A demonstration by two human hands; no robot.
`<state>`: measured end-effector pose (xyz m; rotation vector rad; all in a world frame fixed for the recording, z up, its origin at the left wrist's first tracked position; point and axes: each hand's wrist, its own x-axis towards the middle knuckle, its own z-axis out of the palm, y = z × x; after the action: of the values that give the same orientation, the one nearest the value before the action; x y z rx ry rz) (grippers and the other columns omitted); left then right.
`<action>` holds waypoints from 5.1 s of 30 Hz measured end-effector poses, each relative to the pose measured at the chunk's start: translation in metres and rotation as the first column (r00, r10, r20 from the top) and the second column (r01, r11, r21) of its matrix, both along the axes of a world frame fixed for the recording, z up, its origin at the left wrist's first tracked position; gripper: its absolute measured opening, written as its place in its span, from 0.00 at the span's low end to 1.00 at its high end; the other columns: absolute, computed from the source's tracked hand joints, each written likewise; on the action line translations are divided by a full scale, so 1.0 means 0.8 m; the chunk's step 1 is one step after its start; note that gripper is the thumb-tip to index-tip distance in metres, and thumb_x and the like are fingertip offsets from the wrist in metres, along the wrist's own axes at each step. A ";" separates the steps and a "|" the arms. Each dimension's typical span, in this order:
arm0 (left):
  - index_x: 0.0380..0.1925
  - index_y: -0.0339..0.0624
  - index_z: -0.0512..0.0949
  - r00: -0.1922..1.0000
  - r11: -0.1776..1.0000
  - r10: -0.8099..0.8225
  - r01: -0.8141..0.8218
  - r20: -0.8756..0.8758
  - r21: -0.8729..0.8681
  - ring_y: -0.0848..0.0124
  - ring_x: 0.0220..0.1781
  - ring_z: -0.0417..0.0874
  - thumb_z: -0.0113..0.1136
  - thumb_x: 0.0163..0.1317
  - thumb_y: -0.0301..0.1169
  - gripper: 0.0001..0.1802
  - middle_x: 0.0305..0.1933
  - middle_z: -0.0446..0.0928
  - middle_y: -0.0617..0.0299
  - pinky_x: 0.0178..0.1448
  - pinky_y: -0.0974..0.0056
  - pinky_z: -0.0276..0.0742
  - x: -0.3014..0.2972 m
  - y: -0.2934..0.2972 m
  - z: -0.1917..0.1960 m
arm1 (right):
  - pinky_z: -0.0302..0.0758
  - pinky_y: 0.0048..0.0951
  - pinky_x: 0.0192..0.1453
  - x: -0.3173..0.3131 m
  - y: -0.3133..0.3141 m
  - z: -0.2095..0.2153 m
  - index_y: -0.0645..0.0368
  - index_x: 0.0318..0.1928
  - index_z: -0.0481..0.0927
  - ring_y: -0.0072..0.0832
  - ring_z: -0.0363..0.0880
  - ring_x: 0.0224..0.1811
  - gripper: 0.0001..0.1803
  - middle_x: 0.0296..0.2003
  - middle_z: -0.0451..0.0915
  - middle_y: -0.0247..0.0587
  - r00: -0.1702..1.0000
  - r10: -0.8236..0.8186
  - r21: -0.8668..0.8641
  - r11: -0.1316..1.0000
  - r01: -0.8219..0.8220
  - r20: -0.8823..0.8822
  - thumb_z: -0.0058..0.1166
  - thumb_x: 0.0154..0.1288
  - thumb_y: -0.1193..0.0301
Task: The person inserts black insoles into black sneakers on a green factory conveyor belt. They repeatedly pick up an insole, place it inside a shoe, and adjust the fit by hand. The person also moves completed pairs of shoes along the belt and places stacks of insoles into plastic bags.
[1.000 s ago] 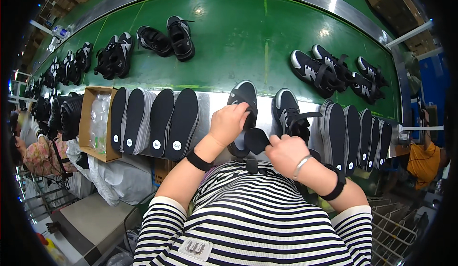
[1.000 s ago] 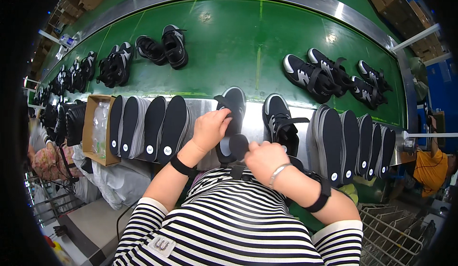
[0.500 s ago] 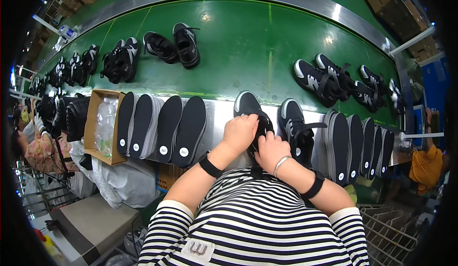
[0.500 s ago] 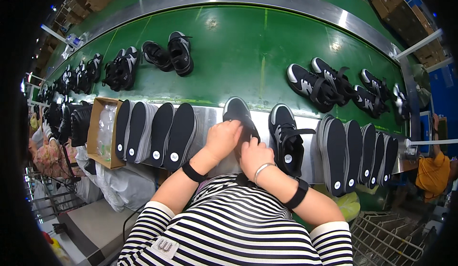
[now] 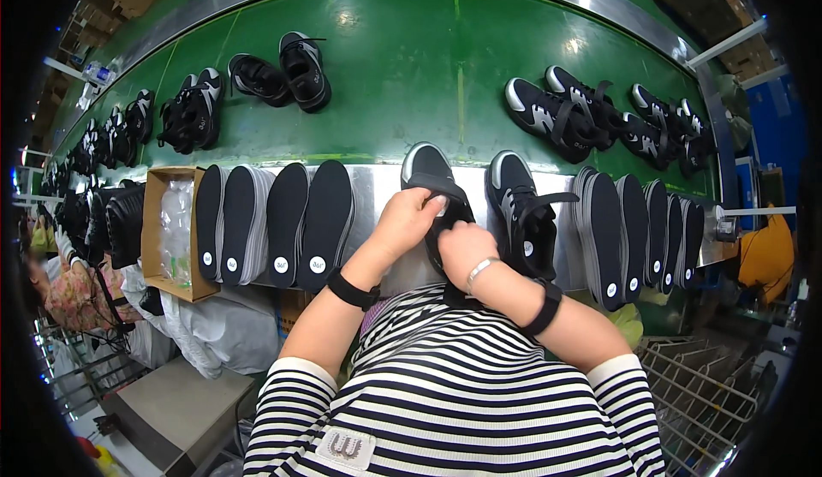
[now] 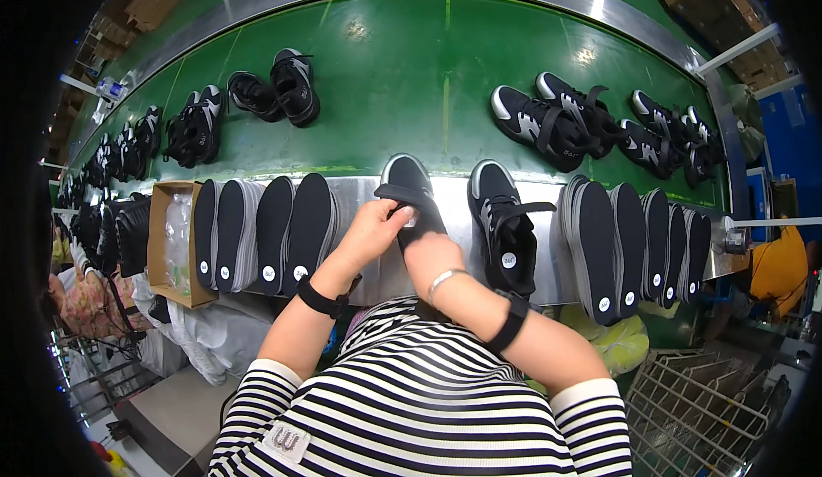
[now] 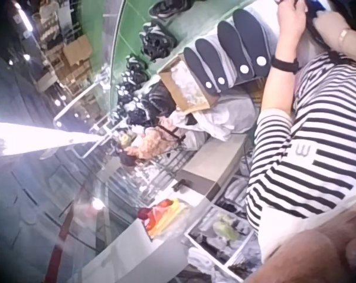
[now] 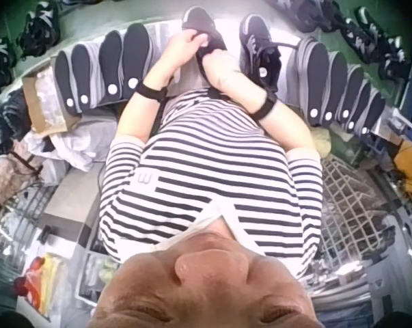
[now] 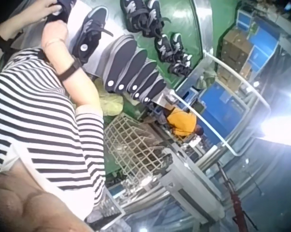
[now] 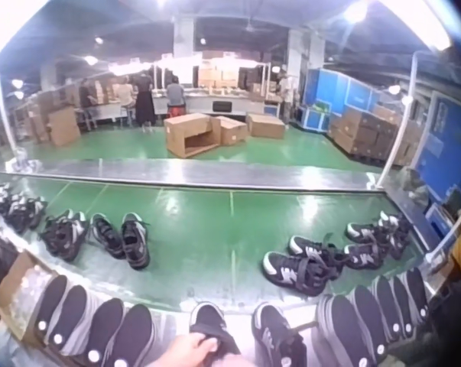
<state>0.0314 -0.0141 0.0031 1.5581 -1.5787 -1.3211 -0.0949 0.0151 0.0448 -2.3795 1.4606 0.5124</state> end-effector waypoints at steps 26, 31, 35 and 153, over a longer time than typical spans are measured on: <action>0.31 0.43 0.77 0.981 0.974 0.186 -0.191 -0.050 -0.122 0.53 0.31 0.77 0.53 0.52 0.30 0.07 0.27 0.77 0.52 0.34 0.60 0.73 -0.012 0.030 -0.005 | 0.60 0.47 0.54 -0.009 -0.013 0.038 0.58 0.37 0.79 0.35 0.75 0.46 0.14 0.40 0.77 0.47 0.967 0.186 0.538 0.840 -0.066 -0.173 0.44 0.51 0.69; 0.32 0.43 0.76 0.986 0.981 0.164 -0.165 -0.015 -0.099 0.54 0.30 0.77 0.53 0.52 0.29 0.08 0.27 0.77 0.52 0.34 0.61 0.73 -0.018 0.028 0.003 | 0.42 0.56 0.61 -0.028 -0.003 0.011 0.59 0.40 0.77 0.38 0.72 0.50 0.17 0.43 0.75 0.48 0.972 0.171 0.573 0.818 -0.051 -0.158 0.43 0.52 0.67; 0.35 0.38 0.76 0.972 0.985 0.158 -0.168 -0.175 -0.047 0.60 0.31 0.78 0.54 0.52 0.28 0.10 0.29 0.77 0.53 0.37 0.66 0.72 -0.016 0.029 -0.002 | 0.40 0.55 0.62 -0.032 -0.009 0.010 0.63 0.47 0.72 0.38 0.71 0.52 0.21 0.46 0.73 0.51 0.974 0.184 0.590 0.804 -0.071 -0.133 0.41 0.53 0.67; 0.51 0.39 0.64 0.544 0.861 0.508 -0.311 0.668 -0.401 0.54 0.49 0.67 0.66 0.39 0.35 0.36 0.47 0.67 0.51 0.51 0.54 0.62 0.048 0.122 -0.018 | 0.72 0.37 0.43 -0.234 -0.020 -0.019 0.53 0.50 0.69 0.47 0.73 0.42 0.22 0.52 0.65 0.55 0.891 -0.203 -0.033 0.971 0.237 0.407 0.50 0.54 0.60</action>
<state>0.0698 0.0834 -0.0110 2.3025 -1.5484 -0.1492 -0.2820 -0.0009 0.0292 -2.1652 1.5466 -0.0932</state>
